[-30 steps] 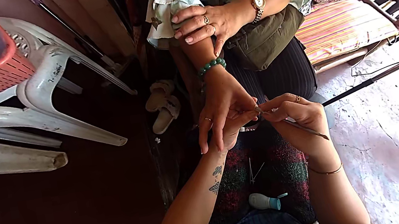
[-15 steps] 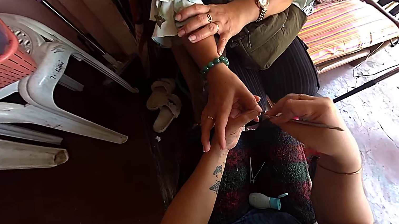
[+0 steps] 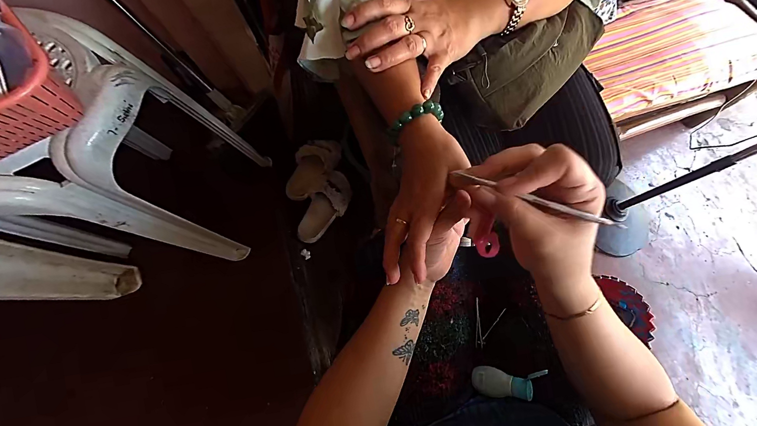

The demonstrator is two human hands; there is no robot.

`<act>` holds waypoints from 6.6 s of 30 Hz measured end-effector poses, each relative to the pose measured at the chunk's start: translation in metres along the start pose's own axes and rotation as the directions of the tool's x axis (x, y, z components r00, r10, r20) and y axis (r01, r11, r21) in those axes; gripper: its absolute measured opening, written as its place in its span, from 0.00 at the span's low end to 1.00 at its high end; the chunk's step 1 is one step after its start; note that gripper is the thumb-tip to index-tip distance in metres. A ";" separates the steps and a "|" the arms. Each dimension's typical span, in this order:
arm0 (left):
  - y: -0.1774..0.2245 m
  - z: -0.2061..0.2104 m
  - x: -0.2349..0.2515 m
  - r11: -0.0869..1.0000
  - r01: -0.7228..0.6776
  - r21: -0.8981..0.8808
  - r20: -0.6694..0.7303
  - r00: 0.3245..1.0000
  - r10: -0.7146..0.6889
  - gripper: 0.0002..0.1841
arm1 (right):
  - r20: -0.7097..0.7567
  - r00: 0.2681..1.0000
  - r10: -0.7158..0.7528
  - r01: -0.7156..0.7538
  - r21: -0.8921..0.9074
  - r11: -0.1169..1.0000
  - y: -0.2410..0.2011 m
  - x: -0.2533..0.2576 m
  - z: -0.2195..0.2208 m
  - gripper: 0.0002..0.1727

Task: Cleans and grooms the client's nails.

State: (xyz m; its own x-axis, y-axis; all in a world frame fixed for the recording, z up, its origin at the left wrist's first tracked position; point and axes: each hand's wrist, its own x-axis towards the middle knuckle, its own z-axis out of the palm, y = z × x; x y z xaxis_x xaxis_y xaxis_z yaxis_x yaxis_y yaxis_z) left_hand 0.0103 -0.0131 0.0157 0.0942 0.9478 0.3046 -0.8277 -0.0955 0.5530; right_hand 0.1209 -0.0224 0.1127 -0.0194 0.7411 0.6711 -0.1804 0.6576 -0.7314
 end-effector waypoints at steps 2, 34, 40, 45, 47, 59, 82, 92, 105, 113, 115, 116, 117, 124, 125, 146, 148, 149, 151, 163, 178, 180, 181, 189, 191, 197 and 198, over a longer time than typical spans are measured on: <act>0.000 -0.002 0.001 0.999 0.025 -0.040 0.038 0.999 -0.024 0.05 | -0.067 0.997 0.047 -0.050 -0.047 0.998 0.013 -0.003 -0.012 0.07; 0.005 0.004 0.001 0.983 0.076 -0.167 0.108 0.992 -0.058 0.12 | 0.431 0.826 0.363 -0.278 -0.248 0.928 -0.030 0.008 -0.060 0.08; 0.004 0.004 0.001 0.985 0.082 -0.155 0.130 0.990 -0.062 0.12 | 0.354 0.858 0.372 -0.341 -0.147 0.928 -0.023 -0.005 -0.062 0.10; 0.002 0.002 0.001 0.986 0.080 -0.147 0.143 0.988 -0.059 0.12 | 0.202 0.919 0.340 -0.329 -0.086 0.941 -0.017 -0.017 -0.055 0.13; 0.002 0.001 0.001 0.983 0.080 -0.164 0.149 0.987 -0.056 0.12 | 0.189 0.926 0.325 -0.313 -0.093 0.945 -0.017 -0.019 -0.053 0.12; 0.003 0.002 0.001 0.979 0.098 -0.180 0.132 0.988 -0.075 0.11 | 0.137 0.952 0.275 -0.244 -0.205 0.948 -0.019 -0.029 -0.047 0.10; 0.005 0.005 0.001 0.977 0.079 -0.197 0.111 0.992 -0.058 0.10 | 0.135 0.965 0.225 -0.194 -0.205 0.959 -0.018 -0.032 -0.046 0.11; 0.005 0.005 0.000 0.978 0.104 -0.179 0.113 0.990 -0.084 0.10 | 0.125 0.979 0.162 -0.128 -0.242 0.962 -0.015 -0.039 -0.045 0.10; 0.004 0.003 0.001 0.983 0.095 -0.160 0.116 0.990 -0.077 0.10 | 0.069 0.994 0.083 -0.060 -0.287 0.956 -0.008 -0.052 -0.040 0.10; 0.005 0.004 0.001 0.983 0.087 -0.163 0.117 0.991 -0.068 0.09 | 0.061 0.992 0.111 -0.091 -0.263 0.961 -0.008 -0.051 -0.040 0.10; 0.005 0.004 0.002 0.983 0.084 -0.166 0.137 0.989 -0.062 0.09 | 0.065 0.989 0.133 -0.114 -0.239 0.964 -0.010 -0.051 -0.043 0.10; 0.004 0.003 0.002 0.982 0.086 -0.165 0.147 0.987 -0.061 0.09 | 0.065 0.990 0.127 -0.108 -0.239 0.965 -0.009 -0.051 -0.043 0.10; 0.004 0.003 0.002 0.982 0.085 -0.166 0.145 0.988 -0.061 0.09 | 0.060 0.992 0.115 -0.097 -0.251 0.963 -0.008 -0.051 -0.042 0.10; 0.025 0.031 -0.002 0.985 0.117 -0.127 -0.056 0.991 -0.125 0.04 | 0.069 0.989 0.129 -0.109 -0.234 0.966 -0.009 -0.051 -0.043 0.10; 0.023 0.030 -0.005 0.992 0.094 -0.084 -0.016 0.995 -0.095 0.05 | 0.066 0.991 0.116 -0.096 -0.250 0.964 -0.008 -0.050 -0.041 0.10; -0.001 -0.001 0.002 0.980 0.098 -0.175 0.127 0.989 -0.076 0.08 | 0.057 0.990 0.130 -0.114 -0.226 0.968 -0.006 -0.051 -0.044 0.10; 0.001 0.000 0.003 0.979 0.095 -0.178 0.144 0.987 -0.070 0.09 | 0.066 0.989 0.135 -0.117 -0.224 0.968 -0.007 -0.051 -0.045 0.10; 0.001 0.000 0.003 0.981 0.098 -0.169 0.143 0.987 -0.074 0.08 | 0.060 0.991 0.120 -0.103 -0.237 0.966 -0.006 -0.051 -0.044 0.10; 0.001 0.001 0.003 0.980 0.106 -0.168 0.132 0.988 -0.084 0.09 | 0.047 0.994 0.098 -0.083 -0.253 0.964 -0.004 -0.051 -0.041 0.09; 0.006 0.003 0.003 0.984 0.104 -0.143 0.133 0.987 -0.085 0.09 | 0.092 0.989 0.119 -0.089 -0.278 0.956 -0.007 -0.050 -0.046 0.10; 0.002 0.001 0.004 0.985 0.087 -0.148 0.138 0.988 -0.067 0.09 | 0.104 0.993 0.062 -0.018 -0.380 0.925 -0.007 -0.050 -0.040 0.08; 0.003 0.002 0.003 0.986 0.097 -0.133 0.128 0.989 -0.079 0.09 | 0.107 0.994 0.025 0.024 -0.436 0.900 -0.005 -0.052 -0.038 0.07; 0.004 0.003 0.002 0.986 0.103 -0.130 0.119 0.989 -0.088 0.09 | 0.102 0.995 0.023 0.025 -0.441 0.897 -0.005 -0.052 -0.038 0.07; 0.003 0.001 0.003 0.987 0.096 -0.132 0.128 0.989 -0.079 0.08 | 0.125 0.992 -0.004 0.066 -0.491 0.869 -0.006 -0.052 -0.037 0.07; 0.003 0.001 0.003 0.987 0.089 -0.131 0.132 0.989 -0.072 0.08 | 0.148 0.988 0.030 0.043 -0.466 0.884 -0.010 -0.051 -0.041 0.08; 0.002 0.003 0.003 0.988 0.088 -0.130 0.126 0.989 -0.071 0.08 | 0.135 0.991 0.001 0.066 -0.490 0.869 -0.007 -0.052 -0.038 0.07; 0.001 0.002 0.003 0.988 0.081 -0.134 0.124 0.990 -0.064 0.08 | 0.140 0.990 0.018 0.052 -0.480 0.876 -0.009 -0.051 -0.040 0.07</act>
State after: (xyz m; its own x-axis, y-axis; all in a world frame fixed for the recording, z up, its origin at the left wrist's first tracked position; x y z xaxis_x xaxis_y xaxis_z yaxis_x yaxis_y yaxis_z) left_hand 0.0107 -0.0112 0.0193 0.2148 0.9070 0.3622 -0.8839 0.0228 0.4671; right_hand 0.1625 -0.0608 0.0801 -0.1604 0.7262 0.6685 0.3126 0.6798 -0.6634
